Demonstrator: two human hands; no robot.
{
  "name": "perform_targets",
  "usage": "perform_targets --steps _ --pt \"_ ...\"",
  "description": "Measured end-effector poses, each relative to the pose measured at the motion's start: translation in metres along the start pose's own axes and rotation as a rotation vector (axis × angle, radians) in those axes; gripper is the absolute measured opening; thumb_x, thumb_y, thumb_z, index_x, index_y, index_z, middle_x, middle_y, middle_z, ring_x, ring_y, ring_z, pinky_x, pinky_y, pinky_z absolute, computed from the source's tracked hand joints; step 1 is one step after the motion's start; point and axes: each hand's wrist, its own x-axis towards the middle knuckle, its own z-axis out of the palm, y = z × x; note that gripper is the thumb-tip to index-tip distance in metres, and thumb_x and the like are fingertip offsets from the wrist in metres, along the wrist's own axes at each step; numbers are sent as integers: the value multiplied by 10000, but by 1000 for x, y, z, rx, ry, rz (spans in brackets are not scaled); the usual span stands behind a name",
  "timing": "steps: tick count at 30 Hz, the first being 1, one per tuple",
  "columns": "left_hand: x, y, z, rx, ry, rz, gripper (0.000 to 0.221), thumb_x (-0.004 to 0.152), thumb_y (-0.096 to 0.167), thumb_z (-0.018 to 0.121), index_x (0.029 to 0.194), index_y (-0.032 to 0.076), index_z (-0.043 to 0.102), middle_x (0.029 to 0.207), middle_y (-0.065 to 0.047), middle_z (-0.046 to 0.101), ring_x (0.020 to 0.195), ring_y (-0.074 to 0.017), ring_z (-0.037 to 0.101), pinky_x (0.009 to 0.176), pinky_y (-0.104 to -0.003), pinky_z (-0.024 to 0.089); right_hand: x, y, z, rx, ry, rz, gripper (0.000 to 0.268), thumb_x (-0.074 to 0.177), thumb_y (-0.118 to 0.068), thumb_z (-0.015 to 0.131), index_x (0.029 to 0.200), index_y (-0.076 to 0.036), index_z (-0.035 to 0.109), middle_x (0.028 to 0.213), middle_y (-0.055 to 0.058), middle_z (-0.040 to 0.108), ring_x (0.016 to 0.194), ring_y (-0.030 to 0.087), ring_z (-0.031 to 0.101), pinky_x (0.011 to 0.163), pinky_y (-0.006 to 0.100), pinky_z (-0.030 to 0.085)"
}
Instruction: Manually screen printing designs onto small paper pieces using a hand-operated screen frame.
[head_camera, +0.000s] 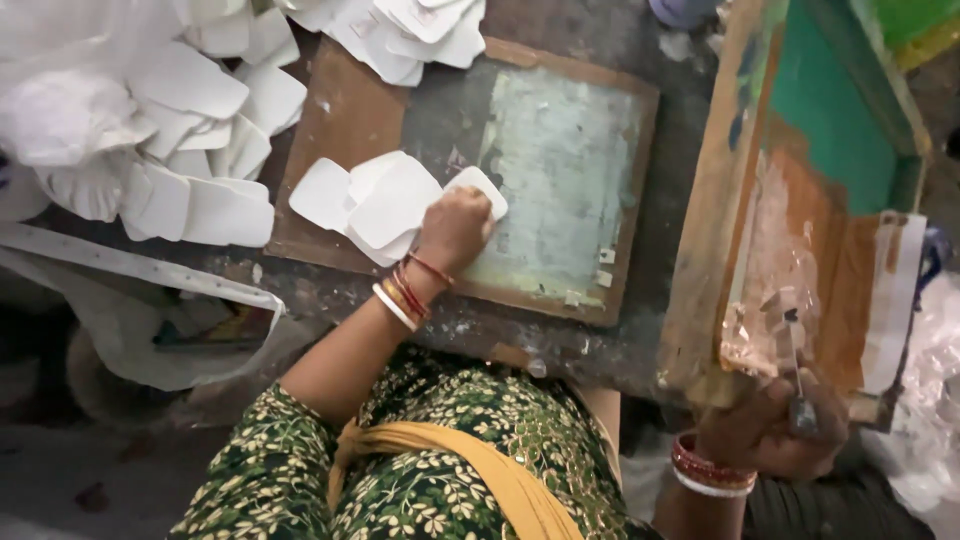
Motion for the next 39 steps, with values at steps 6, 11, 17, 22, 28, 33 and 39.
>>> perform_targets --steps 6,11,17,22,28,33,39 --pt "4 11 3 19 21 -6 178 794 158 716 904 20 698 1057 -169 693 1006 -343 659 854 -438 549 17 -6 -2 -14 24 -26 323 1181 -256 648 1152 63 601 1050 210 639 936 316 667 839 391 576" --pt "30 -7 15 58 -35 1 186 801 85 699 975 21 689 1053 -187 683 1018 -357 659 865 -443 552 10 4 -8 82 26 31 308 1182 -235 640 1200 69 594 1050 182 650 857 257 650 771 343 552" --pt "65 18 -23 -463 -273 -163 297 808 83 644 1102 99 683 931 -184 722 900 -344 705 831 -410 565 19 17 -17 95 76 95 410 1185 -335 695 1210 63 602 1010 160 649 830 225 638 733 333 533" --pt "36 23 0 -206 45 201 228 763 93 693 984 60 733 982 -164 714 945 -344 673 840 -431 531 39 2 -13 16 79 29 439 1189 -381 660 1160 48 576 1026 140 645 874 202 628 720 311 527" --pt "-23 46 32 -53 -40 252 110 896 102 649 935 42 733 1077 -104 708 1068 -277 653 941 -400 523 41 -1 -9 25 95 -16 418 1208 -340 667 1153 62 570 1042 158 635 897 219 632 740 323 538" --pt "-4 75 66 -174 35 348 211 823 91 639 998 30 740 1125 -105 690 1124 -280 628 958 -390 522 28 12 -17 58 109 75 416 1183 -330 687 1169 74 590 1033 159 650 822 192 628 704 306 517" --pt "-3 109 68 -189 -84 426 164 798 98 648 929 55 738 1104 -97 686 1141 -273 613 974 -375 519 39 5 -13 109 120 45 423 1181 -332 691 1174 71 564 1032 157 649 855 203 632 731 314 533"
